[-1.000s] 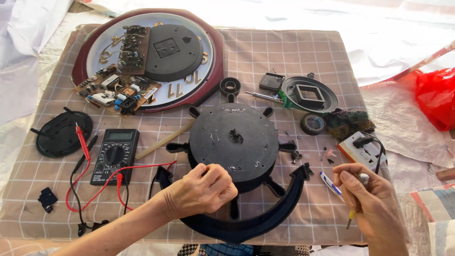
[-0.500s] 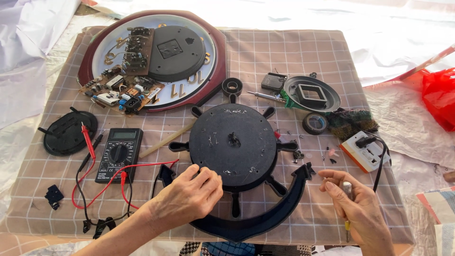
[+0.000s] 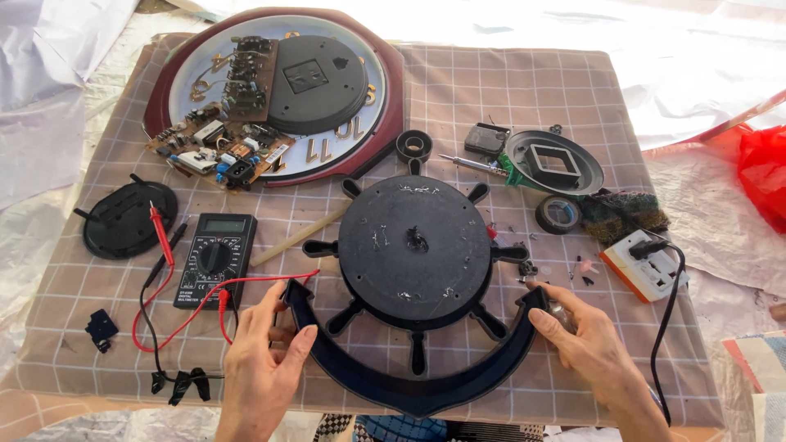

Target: The person repairs a wall clock by soldering components on a circuit board, applying glue to the clock's back casing, and reassembling the clock face and internal parts.

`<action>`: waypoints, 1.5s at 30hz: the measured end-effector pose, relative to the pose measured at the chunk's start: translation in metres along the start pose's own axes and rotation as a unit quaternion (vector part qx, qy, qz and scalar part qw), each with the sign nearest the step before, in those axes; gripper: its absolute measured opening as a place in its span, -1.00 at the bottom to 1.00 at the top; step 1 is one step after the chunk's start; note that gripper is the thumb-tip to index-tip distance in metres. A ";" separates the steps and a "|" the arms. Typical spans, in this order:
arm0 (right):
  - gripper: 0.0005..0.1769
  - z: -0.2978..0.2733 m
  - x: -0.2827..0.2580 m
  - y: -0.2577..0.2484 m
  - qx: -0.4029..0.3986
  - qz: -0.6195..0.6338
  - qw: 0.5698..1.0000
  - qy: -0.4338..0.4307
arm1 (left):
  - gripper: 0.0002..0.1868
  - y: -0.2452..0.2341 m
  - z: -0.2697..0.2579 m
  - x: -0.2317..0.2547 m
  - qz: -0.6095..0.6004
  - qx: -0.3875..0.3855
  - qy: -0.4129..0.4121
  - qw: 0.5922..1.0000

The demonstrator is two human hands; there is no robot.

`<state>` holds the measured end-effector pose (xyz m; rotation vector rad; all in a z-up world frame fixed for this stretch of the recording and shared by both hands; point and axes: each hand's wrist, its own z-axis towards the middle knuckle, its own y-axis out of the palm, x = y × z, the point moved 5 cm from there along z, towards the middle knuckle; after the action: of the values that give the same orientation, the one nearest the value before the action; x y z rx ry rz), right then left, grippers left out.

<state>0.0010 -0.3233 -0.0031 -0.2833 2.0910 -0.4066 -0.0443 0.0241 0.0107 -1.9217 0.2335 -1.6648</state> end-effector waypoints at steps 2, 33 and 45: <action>-0.44 0.001 -0.001 0.002 0.000 -0.003 1.000 0.002 | -0.34 0.000 0.004 0.001 -0.017 0.000 -0.013 1.000; -0.60 0.029 -0.089 0.020 -0.037 0.123 0.973 -0.194 | -0.34 -0.041 0.081 0.054 -0.174 0.001 0.038 0.984; -0.77 0.142 -0.151 0.088 0.040 0.106 0.963 -0.246 | -0.43 -0.037 0.235 0.022 0.038 0.087 0.072 0.993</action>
<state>0.1971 -0.2139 0.0096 -0.0958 1.5923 -0.2574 0.1751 0.1160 0.0366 -1.6477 0.2075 -1.7159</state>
